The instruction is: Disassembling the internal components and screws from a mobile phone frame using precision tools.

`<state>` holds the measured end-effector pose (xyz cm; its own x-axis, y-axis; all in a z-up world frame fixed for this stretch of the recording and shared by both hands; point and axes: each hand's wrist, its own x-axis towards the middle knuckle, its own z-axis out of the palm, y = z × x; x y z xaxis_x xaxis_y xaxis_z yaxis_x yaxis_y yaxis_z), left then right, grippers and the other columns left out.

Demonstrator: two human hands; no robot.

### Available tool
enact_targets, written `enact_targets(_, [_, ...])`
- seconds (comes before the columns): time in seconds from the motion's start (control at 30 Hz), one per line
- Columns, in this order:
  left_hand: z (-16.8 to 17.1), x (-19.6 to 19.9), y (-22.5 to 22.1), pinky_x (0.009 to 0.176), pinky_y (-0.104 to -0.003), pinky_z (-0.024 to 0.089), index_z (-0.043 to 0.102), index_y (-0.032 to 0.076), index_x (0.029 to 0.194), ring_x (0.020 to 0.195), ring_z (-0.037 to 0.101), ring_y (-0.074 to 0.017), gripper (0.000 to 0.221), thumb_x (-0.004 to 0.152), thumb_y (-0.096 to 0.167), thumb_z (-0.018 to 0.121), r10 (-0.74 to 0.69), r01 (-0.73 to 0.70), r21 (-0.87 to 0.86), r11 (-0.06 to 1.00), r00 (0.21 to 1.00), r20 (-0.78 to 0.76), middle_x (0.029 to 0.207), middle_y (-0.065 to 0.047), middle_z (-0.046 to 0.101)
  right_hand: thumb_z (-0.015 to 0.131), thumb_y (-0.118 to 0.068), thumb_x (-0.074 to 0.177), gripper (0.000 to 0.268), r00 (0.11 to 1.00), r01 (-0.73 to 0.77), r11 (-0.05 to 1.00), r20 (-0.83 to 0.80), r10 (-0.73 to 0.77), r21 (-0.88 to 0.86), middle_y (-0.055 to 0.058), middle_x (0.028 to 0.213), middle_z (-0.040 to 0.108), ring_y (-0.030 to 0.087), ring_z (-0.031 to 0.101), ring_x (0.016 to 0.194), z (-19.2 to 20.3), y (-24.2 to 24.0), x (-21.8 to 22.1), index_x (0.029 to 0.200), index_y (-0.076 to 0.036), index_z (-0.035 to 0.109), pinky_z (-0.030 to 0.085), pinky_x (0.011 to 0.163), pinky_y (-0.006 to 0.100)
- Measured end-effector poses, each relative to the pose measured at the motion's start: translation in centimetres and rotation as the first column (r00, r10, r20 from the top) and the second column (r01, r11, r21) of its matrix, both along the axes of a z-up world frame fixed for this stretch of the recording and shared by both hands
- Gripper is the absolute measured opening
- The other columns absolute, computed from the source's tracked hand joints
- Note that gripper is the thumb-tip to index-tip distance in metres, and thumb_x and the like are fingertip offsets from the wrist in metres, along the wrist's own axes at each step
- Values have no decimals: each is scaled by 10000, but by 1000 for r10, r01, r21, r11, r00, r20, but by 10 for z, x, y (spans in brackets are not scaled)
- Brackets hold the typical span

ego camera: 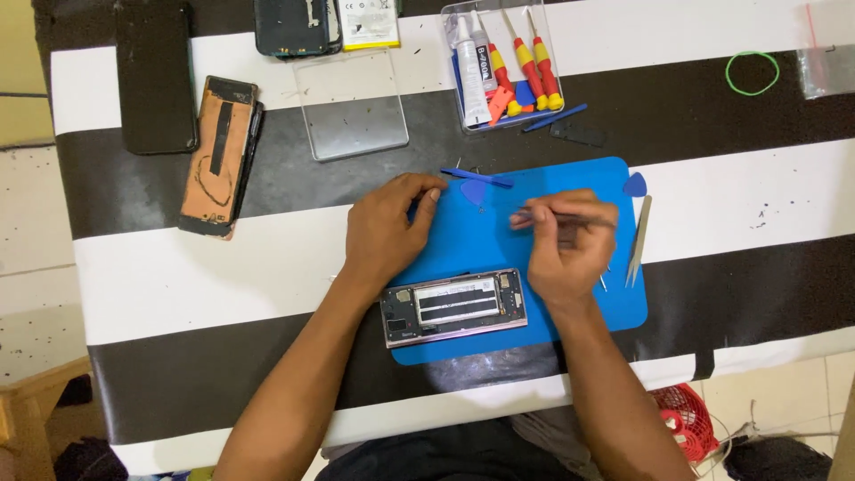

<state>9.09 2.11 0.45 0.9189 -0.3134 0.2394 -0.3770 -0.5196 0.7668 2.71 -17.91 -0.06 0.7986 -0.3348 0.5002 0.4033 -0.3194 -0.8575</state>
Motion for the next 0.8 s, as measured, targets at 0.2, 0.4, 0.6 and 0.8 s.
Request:
enact_targets(0.2, [1, -2, -1, 701, -408, 610, 746, 104, 1059, 852, 755, -276, 158, 1030, 196, 621, 13, -13, 12, 1000, 999, -39, 883, -96, 763, 570, -110, 1098, 185, 982, 20, 970, -189, 27, 242, 193, 854, 667, 278, 737, 653, -30, -17, 6, 1104, 18, 437, 658, 560, 332])
enact_targets(0.4, [7, -2, 0, 724, -405, 613, 752, 135, 1077, 867, 758, -285, 168, 1025, 206, 608, 25, -18, 59, 998, 994, -107, 898, -87, 771, 582, -102, 1092, 194, 944, 76, 957, -329, 22, 279, 233, 837, 674, 290, 739, 636, -33, -23, 9, 1115, 33, 445, 643, 523, 331])
enact_targets(0.6, [5, -6, -1, 718, -399, 613, 751, 141, 1066, 873, 757, -279, 174, 1024, 234, 611, 47, -41, 57, 998, 993, -107, 896, -88, 769, 577, -79, 1092, 174, 931, 61, 964, -363, 38, 259, 266, 835, 680, 296, 746, 647, -21, -21, 10, 1125, 45, 460, 649, 535, 322])
enact_targets(0.8, [-2, 0, 0, 703, -378, 612, 753, 169, 1087, 872, 756, -258, 181, 1027, 246, 601, 17, -9, 78, 997, 994, -104, 894, -62, 767, 597, -43, 1068, 180, 923, 78, 952, -381, 43, 296, 279, 806, 686, 283, 735, 591, -22, -25, 11, 1126, 64, 464, 610, 468, 289])
